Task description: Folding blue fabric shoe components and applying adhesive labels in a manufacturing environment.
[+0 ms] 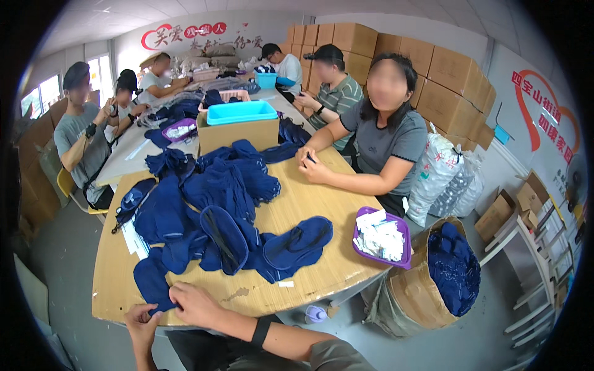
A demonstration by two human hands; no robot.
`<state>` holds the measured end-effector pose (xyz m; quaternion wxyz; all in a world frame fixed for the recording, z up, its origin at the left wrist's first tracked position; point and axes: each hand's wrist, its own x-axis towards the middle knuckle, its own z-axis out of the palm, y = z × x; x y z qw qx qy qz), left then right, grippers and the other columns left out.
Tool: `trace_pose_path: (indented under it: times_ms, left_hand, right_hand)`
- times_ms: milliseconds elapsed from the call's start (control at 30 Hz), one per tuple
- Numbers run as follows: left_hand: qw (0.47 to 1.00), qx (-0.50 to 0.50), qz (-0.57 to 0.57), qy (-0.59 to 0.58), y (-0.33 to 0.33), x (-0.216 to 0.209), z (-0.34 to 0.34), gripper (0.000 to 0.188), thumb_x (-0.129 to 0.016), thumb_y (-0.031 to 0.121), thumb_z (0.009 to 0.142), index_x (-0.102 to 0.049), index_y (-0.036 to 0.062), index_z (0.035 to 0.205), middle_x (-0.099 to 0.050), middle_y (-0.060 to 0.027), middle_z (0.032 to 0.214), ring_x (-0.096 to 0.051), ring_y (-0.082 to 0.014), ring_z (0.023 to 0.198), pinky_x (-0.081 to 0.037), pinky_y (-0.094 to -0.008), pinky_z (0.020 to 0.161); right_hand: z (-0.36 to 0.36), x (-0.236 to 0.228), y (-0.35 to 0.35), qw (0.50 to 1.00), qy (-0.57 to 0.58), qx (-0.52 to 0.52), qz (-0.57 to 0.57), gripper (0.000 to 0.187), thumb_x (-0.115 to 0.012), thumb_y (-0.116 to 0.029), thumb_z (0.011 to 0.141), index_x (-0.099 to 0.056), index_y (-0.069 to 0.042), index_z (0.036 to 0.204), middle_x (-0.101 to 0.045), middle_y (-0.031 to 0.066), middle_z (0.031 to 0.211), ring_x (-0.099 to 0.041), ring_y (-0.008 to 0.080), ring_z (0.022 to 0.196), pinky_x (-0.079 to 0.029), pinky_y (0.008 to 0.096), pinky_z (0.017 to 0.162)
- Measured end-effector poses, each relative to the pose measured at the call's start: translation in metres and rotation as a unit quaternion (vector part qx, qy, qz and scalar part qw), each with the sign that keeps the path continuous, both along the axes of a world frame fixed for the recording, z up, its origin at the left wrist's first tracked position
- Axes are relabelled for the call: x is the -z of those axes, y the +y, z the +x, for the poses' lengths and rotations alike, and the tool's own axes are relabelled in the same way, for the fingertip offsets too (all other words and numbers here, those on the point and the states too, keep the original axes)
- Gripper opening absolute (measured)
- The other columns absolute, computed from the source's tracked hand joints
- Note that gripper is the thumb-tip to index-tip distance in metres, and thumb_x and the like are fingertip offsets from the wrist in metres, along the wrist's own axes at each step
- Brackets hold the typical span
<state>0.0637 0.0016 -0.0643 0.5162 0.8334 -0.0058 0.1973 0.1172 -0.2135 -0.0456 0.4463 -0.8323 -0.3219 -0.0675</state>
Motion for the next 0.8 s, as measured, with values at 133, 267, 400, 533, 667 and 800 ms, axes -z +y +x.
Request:
trace_pose_path:
  times_ms: [133, 267, 400, 533, 667, 800]
  left_hand:
    - [1.000, 0.010, 0.021, -0.007, -0.001, -0.001, 0.000, 0.026, -0.082, -0.001, 0.060, -0.072, 0.0024, 0.084, -0.038, 0.0021, 0.062, -0.033, -0.0082, 0.054, -0.025, -0.0266, 0.051]
    - [0.999, 0.006, 0.048, -0.005, -0.003, -0.006, -0.001, 0.024, -0.081, 0.000, 0.062, -0.071, 0.0019, 0.084, -0.041, 0.0006, 0.062, -0.033, -0.0088, 0.053, -0.025, -0.0268, 0.051]
    - [0.998, -0.018, 0.056, 0.006, -0.010, -0.015, 0.001, 0.022, -0.078, 0.000, 0.067, -0.070, 0.0001, 0.087, -0.047, -0.0019, 0.064, -0.034, -0.0087, 0.052, -0.026, -0.0269, 0.049]
    - [0.999, -0.028, 0.014, 0.014, -0.014, -0.015, 0.006, 0.019, -0.075, -0.001, 0.071, -0.070, -0.0016, 0.089, -0.053, -0.0021, 0.068, -0.034, -0.0065, 0.053, -0.026, -0.0262, 0.048]
    - [0.999, -0.032, -0.003, 0.014, -0.007, -0.004, 0.003, 0.020, -0.077, 0.000, 0.070, -0.071, -0.0006, 0.089, -0.048, 0.0001, 0.067, -0.034, -0.0068, 0.055, -0.025, -0.0258, 0.050]
    - [1.000, -0.023, 0.016, -0.006, -0.007, -0.001, 0.000, 0.022, -0.079, -0.001, 0.068, -0.072, 0.0007, 0.089, -0.041, 0.0012, 0.064, -0.033, -0.0079, 0.056, -0.024, -0.0262, 0.051]
  right_hand:
    - [-0.004, 0.000, 0.023, 0.996, -0.084, 0.018, -0.035, 0.013, -0.062, -0.002, 0.076, -0.056, -0.001, 0.087, -0.059, 0.0135, 0.094, -0.062, 0.0341, 0.088, -0.053, 0.0395, 0.075]
    - [0.005, 0.015, 0.023, 0.990, -0.089, -0.039, -0.106, 0.025, -0.063, -0.005, 0.080, -0.062, -0.001, 0.105, -0.059, 0.0130, 0.094, -0.065, 0.0323, 0.090, -0.054, 0.0393, 0.074]
    - [0.006, 0.020, 0.019, 0.985, -0.121, -0.029, -0.123, 0.029, -0.063, -0.010, 0.083, -0.062, 0.000, 0.111, -0.058, 0.0124, 0.095, -0.066, 0.0306, 0.086, -0.055, 0.0404, 0.071]
    - [0.006, 0.017, 0.017, 0.984, -0.119, -0.012, -0.130, 0.030, -0.059, -0.008, 0.081, -0.061, 0.003, 0.109, -0.056, 0.0175, 0.098, -0.066, 0.0312, 0.072, -0.055, 0.0407, 0.066]
    - [0.004, 0.016, 0.011, 0.986, -0.132, -0.036, -0.097, 0.036, -0.057, -0.004, 0.083, -0.059, 0.005, 0.117, -0.055, 0.0175, 0.107, -0.066, 0.0338, 0.078, -0.055, 0.0414, 0.071]
    - [0.006, 0.018, 0.002, 0.993, -0.106, -0.058, 0.008, 0.032, -0.059, 0.000, 0.082, -0.064, 0.001, 0.113, -0.059, 0.0134, 0.104, -0.064, 0.0331, 0.085, -0.053, 0.0408, 0.075]
